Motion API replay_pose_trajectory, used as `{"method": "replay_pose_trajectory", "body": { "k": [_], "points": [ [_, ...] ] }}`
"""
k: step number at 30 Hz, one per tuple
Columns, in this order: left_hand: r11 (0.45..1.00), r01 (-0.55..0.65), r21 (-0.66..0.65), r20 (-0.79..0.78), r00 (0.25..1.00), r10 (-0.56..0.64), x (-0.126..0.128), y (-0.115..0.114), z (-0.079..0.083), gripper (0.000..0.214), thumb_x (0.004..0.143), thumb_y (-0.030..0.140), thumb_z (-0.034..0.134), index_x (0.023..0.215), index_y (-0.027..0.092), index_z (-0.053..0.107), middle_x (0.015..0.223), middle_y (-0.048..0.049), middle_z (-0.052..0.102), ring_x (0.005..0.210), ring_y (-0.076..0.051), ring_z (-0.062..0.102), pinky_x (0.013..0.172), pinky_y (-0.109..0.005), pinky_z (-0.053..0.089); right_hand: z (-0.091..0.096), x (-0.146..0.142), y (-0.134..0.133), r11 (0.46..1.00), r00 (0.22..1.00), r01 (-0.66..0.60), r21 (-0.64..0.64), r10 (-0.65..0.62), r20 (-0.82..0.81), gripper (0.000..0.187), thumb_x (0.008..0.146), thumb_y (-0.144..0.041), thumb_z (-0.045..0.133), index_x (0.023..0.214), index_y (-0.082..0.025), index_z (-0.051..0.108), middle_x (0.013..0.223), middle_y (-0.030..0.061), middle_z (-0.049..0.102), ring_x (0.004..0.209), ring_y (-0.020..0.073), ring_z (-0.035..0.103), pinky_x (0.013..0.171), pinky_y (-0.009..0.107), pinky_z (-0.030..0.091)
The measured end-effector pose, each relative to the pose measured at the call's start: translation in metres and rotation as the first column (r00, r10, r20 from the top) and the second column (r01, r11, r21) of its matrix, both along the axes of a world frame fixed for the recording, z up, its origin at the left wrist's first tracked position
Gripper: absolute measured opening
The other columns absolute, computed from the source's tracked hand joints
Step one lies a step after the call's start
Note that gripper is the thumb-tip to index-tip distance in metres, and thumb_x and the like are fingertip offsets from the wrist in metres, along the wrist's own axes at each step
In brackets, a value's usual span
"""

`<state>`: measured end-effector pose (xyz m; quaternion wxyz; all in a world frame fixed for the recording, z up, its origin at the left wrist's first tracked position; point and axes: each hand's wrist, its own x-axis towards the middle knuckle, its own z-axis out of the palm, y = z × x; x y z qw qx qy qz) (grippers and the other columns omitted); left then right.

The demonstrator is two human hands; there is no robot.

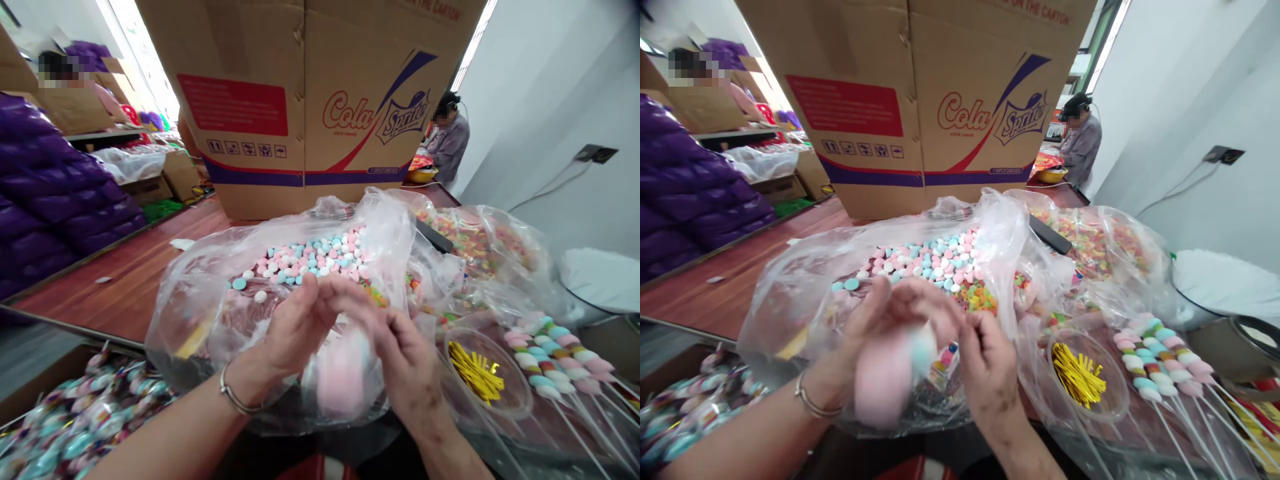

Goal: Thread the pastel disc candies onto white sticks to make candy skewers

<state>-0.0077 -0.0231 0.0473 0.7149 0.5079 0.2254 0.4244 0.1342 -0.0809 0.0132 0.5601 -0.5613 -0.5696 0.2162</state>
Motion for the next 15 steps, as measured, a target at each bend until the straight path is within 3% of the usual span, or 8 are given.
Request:
{"method": "replay_pose_trajectory", "body": {
  "k": [2,3,5,7,10,13,15],
  "points": [
    [0.988,0.153,0.029,-0.168,0.975,-0.146,-0.011,0.002,0.000,0.053,0.088,0.065,0.057,0.078,0.017,0.077,0.064,-0.0080,0.072,0.067,-0.024,0.067,0.079,-0.037,0.052,-0.001,0.002,0.004,0.998,0.998,0.052,-0.026,-0.053,-0.041,0.023,0.092,-0.031,0.051,0.072,-0.022,0.055,0.058,-0.0047,0.052,0.051,0.0118,0.049,0.049,0.021,0.041],
    [0.986,0.165,0.010,-0.249,0.956,-0.157,-0.015,0.001,-0.002,0.051,0.090,0.061,0.058,0.074,0.017,0.076,0.062,-0.0073,0.071,0.065,-0.023,0.066,0.077,-0.035,0.052,-0.001,0.001,0.005,0.998,0.998,0.060,0.001,-0.060,-0.031,0.021,0.092,-0.030,0.051,0.073,-0.022,0.056,0.060,-0.0041,0.054,0.053,0.0121,0.051,0.051,0.021,0.043],
    [0.997,0.051,-0.063,-0.283,0.957,-0.066,-0.016,-0.005,-0.007,0.048,0.090,0.059,0.058,0.071,0.016,0.073,0.066,-0.0060,0.071,0.067,-0.020,0.064,0.074,-0.031,0.051,-0.003,-0.007,0.003,0.998,1.000,0.003,0.067,-0.005,0.017,0.019,0.091,-0.028,0.051,0.074,-0.021,0.058,0.064,-0.0026,0.058,0.057,0.0124,0.054,0.057,0.022,0.047],
    [0.978,-0.102,-0.182,-0.178,0.982,0.069,-0.013,-0.015,-0.012,0.042,0.087,0.056,0.065,0.074,0.016,0.069,0.074,-0.0051,0.071,0.072,-0.018,0.064,0.070,-0.028,0.050,-0.009,-0.021,-0.005,0.989,0.991,-0.134,0.060,0.133,0.020,0.021,0.092,-0.027,0.053,0.074,-0.021,0.059,0.067,-0.0010,0.060,0.061,0.0127,0.056,0.061,0.022,0.049],
    [0.935,-0.177,-0.307,-0.060,0.984,0.167,-0.012,-0.034,-0.019,0.029,0.080,0.041,0.077,0.084,0.016,0.062,0.076,-0.0020,0.070,0.066,-0.014,0.064,0.062,-0.023,0.048,-0.027,-0.040,-0.020,0.943,0.938,-0.316,-0.102,0.294,-0.185,0.023,0.093,-0.036,0.057,0.082,-0.020,0.067,0.070,0.0010,0.063,0.057,0.0127,0.054,0.053,0.022,0.047],
    [0.923,-0.265,-0.278,0.022,0.959,0.282,-0.022,-0.049,-0.028,0.032,0.083,0.041,0.075,0.097,0.022,0.053,0.074,0.0018,0.070,0.054,-0.012,0.063,0.054,-0.023,0.049,-0.045,-0.044,-0.029,0.836,0.860,-0.467,-0.288,0.353,-0.368,0.034,0.091,-0.050,0.062,0.099,-0.019,0.073,0.072,0.0030,0.067,0.055,0.0140,0.056,0.047,0.022,0.047],
    [0.910,-0.369,-0.190,0.027,0.924,0.380,-0.039,-0.054,-0.033,0.035,0.086,0.044,0.072,0.103,0.024,0.049,0.061,0.0070,0.063,0.044,-0.011,0.057,0.048,-0.022,0.047,-0.052,-0.040,-0.028,0.777,0.859,-0.508,-0.371,0.426,-0.285,0.033,0.088,-0.050,0.065,0.097,-0.020,0.074,0.075,0.0035,0.070,0.062,0.0161,0.062,0.055,0.022,0.053]
  ]
}}
